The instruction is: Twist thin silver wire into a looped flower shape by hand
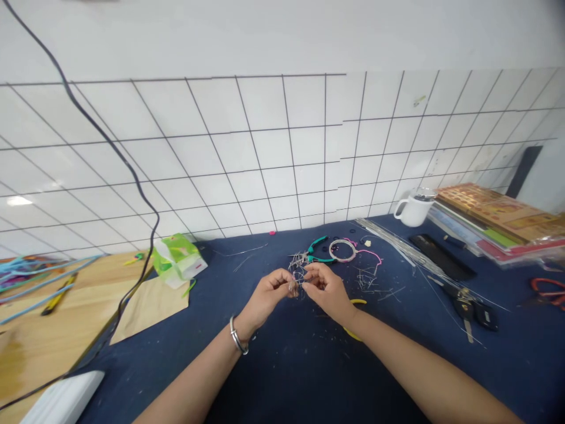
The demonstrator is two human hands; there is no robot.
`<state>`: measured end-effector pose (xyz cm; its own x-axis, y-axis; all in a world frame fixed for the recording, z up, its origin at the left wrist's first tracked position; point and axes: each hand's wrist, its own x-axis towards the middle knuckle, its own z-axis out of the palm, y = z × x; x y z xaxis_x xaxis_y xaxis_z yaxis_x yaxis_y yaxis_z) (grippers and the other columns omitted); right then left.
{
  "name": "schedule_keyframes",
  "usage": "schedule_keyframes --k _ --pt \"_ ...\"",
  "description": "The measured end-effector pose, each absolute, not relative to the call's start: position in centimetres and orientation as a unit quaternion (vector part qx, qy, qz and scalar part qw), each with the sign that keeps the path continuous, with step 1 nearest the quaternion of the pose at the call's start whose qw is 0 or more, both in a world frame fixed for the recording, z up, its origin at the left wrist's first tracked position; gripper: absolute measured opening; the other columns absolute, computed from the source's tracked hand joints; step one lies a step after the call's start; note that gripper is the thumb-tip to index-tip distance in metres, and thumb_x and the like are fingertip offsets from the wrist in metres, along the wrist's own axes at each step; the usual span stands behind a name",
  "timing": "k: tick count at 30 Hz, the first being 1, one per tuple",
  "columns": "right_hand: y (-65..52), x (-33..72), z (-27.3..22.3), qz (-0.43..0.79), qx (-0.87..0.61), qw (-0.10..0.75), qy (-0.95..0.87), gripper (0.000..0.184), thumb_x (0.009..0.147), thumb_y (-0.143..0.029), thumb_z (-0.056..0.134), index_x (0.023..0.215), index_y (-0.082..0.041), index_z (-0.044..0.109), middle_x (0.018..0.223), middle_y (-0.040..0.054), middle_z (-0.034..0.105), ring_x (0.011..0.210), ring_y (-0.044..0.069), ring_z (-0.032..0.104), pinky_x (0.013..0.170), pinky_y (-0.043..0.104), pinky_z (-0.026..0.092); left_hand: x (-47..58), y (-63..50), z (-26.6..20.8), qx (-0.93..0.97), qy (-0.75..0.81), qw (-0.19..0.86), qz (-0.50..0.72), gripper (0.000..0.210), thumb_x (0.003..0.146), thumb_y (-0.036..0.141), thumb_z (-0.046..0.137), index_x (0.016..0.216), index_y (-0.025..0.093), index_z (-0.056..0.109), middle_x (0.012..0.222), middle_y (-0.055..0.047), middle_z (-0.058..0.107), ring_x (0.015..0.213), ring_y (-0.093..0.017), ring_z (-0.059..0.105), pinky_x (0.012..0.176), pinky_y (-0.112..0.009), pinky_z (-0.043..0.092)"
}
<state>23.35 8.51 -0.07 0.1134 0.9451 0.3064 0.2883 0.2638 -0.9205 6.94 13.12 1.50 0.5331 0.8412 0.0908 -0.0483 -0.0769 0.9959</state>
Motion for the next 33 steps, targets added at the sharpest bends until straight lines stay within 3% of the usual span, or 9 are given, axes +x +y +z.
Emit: schedule_keyframes --k 10,16,19,29,33 --pt "8.4 23.7 0.5 0.391 -0.488 0.529 -0.574 0.006 0.077 -0.018 0.051 0.080 -0.019 0.056 0.063 -0.0048 0.056 0.056 0.010 0.055 0.059 0.023 0.043 6.5 13.4 1.2 0.685 0.323 0.545 0.359 0.012 0.080 0.025 0.056 0.075 0.014 0.054 0.064 0.000 0.057 0.061 -0.011 0.052 0.061 -0.023 0.040" --pt "9.0 24.2 0.1 0.529 -0.385 0.569 -0.499 0.001 0.074 -0.017 0.056 0.075 -0.018 0.056 0.062 -0.0040 0.054 0.055 0.010 0.052 0.057 0.023 0.042 6.6 12.7 2.1 0.692 0.266 0.598 0.305 0.012 0.079 0.024 0.057 0.079 0.013 0.054 0.071 -0.002 0.059 0.066 -0.013 0.055 0.065 -0.026 0.043" --pt "9.2 24.2 0.1 0.578 -0.348 0.559 -0.483 0.007 0.076 -0.022 0.055 0.071 -0.018 0.052 0.067 -0.0022 0.053 0.054 0.010 0.049 0.055 0.024 0.043 6.6 12.4 2.9 0.687 0.253 0.607 0.309 0.014 0.082 0.027 0.055 0.083 0.012 0.054 0.072 -0.003 0.060 0.068 -0.013 0.055 0.067 -0.027 0.044" --pt "9.2 24.1 0.6 0.695 -0.254 0.487 -0.464 0.028 0.070 -0.036 0.065 0.061 -0.018 0.046 0.063 -0.0010 0.048 0.050 0.010 0.044 0.047 0.025 0.041 6.0 12.7 3.0 0.677 0.359 0.472 0.436 0.023 0.078 0.025 0.058 0.100 0.017 0.052 0.076 0.000 0.054 0.067 -0.010 0.050 0.061 -0.022 0.041" --pt "9.2 24.3 0.8 0.702 -0.248 0.476 -0.468 0.026 0.070 -0.035 0.066 0.060 -0.018 0.049 0.064 -0.0006 0.050 0.048 0.009 0.043 0.046 0.024 0.040 5.6 13.1 2.9 0.709 0.358 0.444 0.413 0.011 0.078 0.024 0.055 0.086 0.016 0.057 0.074 0.000 0.055 0.066 -0.011 0.050 0.061 -0.022 0.041"
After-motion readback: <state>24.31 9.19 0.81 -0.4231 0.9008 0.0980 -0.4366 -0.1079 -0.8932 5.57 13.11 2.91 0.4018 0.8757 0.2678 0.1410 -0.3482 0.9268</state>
